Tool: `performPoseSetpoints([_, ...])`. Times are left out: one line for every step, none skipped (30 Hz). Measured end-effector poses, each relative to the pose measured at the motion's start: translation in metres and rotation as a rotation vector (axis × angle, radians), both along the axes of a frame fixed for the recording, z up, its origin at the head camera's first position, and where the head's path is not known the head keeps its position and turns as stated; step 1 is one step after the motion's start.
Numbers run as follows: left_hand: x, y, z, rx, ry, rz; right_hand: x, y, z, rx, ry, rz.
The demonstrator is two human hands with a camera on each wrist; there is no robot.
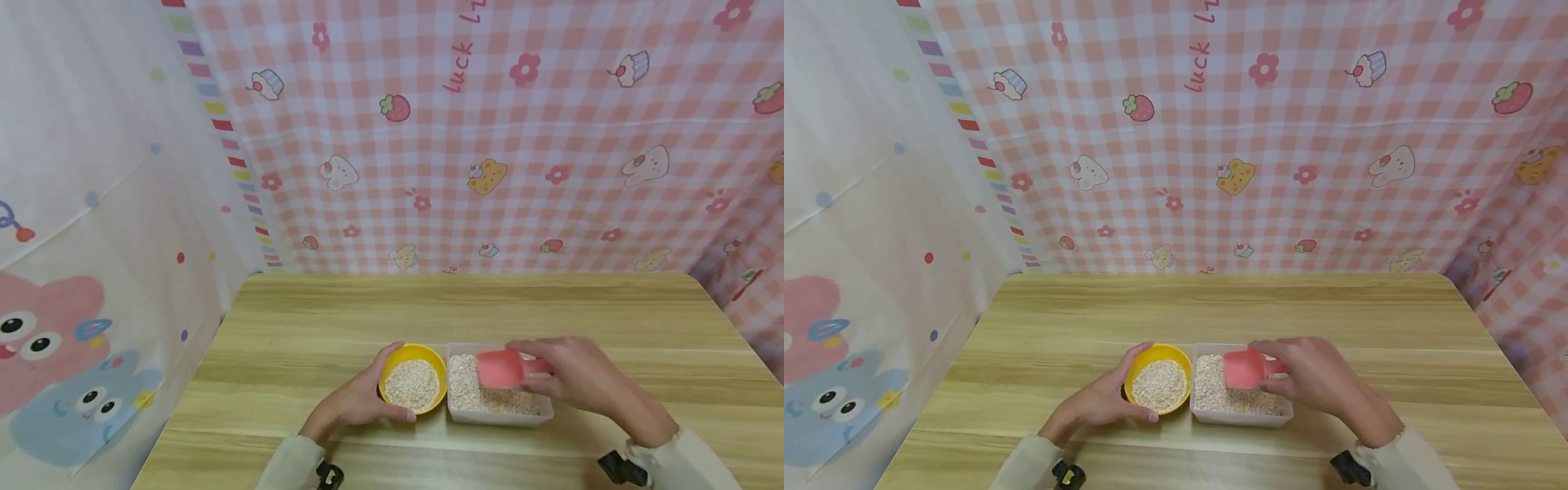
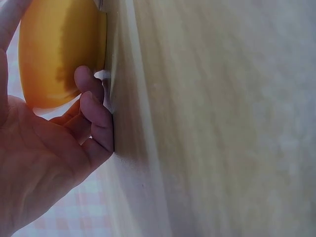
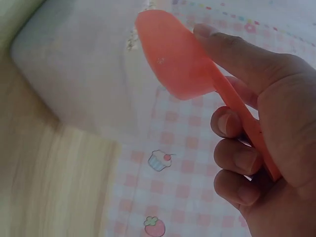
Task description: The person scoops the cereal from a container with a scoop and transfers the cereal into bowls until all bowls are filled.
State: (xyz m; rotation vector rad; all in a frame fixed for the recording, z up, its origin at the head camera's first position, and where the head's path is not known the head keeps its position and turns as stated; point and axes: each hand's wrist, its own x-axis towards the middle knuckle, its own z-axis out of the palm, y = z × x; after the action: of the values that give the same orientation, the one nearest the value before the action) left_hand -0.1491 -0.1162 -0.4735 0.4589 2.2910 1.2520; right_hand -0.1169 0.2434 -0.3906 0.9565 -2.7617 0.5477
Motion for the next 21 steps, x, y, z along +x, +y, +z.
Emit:
performPoseSetpoints([0.0,0.0,0.0,0.0,0.0,0.0,0.0,0.001,-0.001,0.008,0.008,-0.003])
performPoseSetpoints([0.0,0.0,0.0,0.0,0.001,-0.001,0.0,0.003,-0.003,0.016,0.017,-0.003])
performPoseSetpoints([0.0,0.0,0.0,-0.001,0.001,-0.001,0.0,0.004,-0.004,0.026,0.023,-0.004])
performPoseSetpoints([0.0,0.0,-0.001,-0.002,0.001,-0.001,0.0,0.004,-0.004,0.038,0.029,-0.007])
performPoseSetpoints([0.0,0.0,-0.001,-0.003,0.001,0.0,0.0,0.005,-0.005,0.048,0.03,-0.009])
performPoseSetpoints([0.0,0.0,-0.001,-0.003,0.002,0.0,0.0,0.006,-0.006,0.06,0.029,-0.011])
performPoseSetpoints([0.0,0.0,-0.001,-0.004,0.004,-0.001,-0.001,0.006,-0.006,0.07,0.025,-0.012])
performPoseSetpoints([0.0,0.0,-0.002,-0.004,0.005,-0.002,-0.001,0.007,-0.006,0.079,0.02,-0.015])
performPoseSetpoints([0.0,-0.001,-0.002,-0.004,0.008,-0.003,-0.001,0.007,-0.006,0.088,0.014,-0.02])
performPoseSetpoints([0.0,-0.001,-0.002,-0.004,0.011,-0.004,-0.002,0.007,-0.007,0.096,0.007,-0.026])
performPoseSetpoints([-0.001,-0.001,-0.003,-0.004,0.015,-0.006,-0.002,0.007,-0.007,0.103,-0.004,-0.031])
performPoseSetpoints([-0.001,-0.001,-0.003,-0.004,0.018,-0.008,-0.003,0.007,-0.007,0.113,-0.012,-0.036])
performPoseSetpoints([-0.001,-0.001,-0.003,-0.004,0.022,-0.01,-0.003,0.006,-0.008,0.124,-0.017,-0.041])
performPoseSetpoints([-0.001,-0.001,-0.003,-0.004,0.025,-0.012,-0.004,0.006,-0.008,0.135,-0.019,-0.048])
performPoseSetpoints([-0.001,-0.001,-0.003,-0.005,0.029,-0.014,-0.004,0.006,-0.009,0.147,-0.018,-0.053])
performPoseSetpoints([-0.001,-0.001,-0.003,-0.005,0.031,-0.017,-0.004,0.006,-0.009,0.156,-0.021,-0.055])
performPoseSetpoints([-0.001,-0.001,-0.003,-0.005,0.034,-0.02,-0.005,0.006,-0.01,0.166,-0.019,-0.057])
performPoseSetpoints([-0.001,-0.001,-0.003,-0.005,0.037,-0.023,-0.005,0.006,-0.011,0.173,-0.014,-0.056])
performPoseSetpoints([-0.001,-0.001,-0.002,-0.005,0.038,-0.026,-0.005,0.006,-0.012,0.179,-0.012,-0.055])
performPoseSetpoints([-0.001,-0.001,-0.001,-0.005,0.039,-0.028,-0.005,0.006,-0.013,0.181,-0.009,-0.053])
performPoseSetpoints([-0.001,0.0,-0.001,-0.006,0.037,-0.028,-0.006,0.006,-0.013,0.184,-0.006,-0.052])
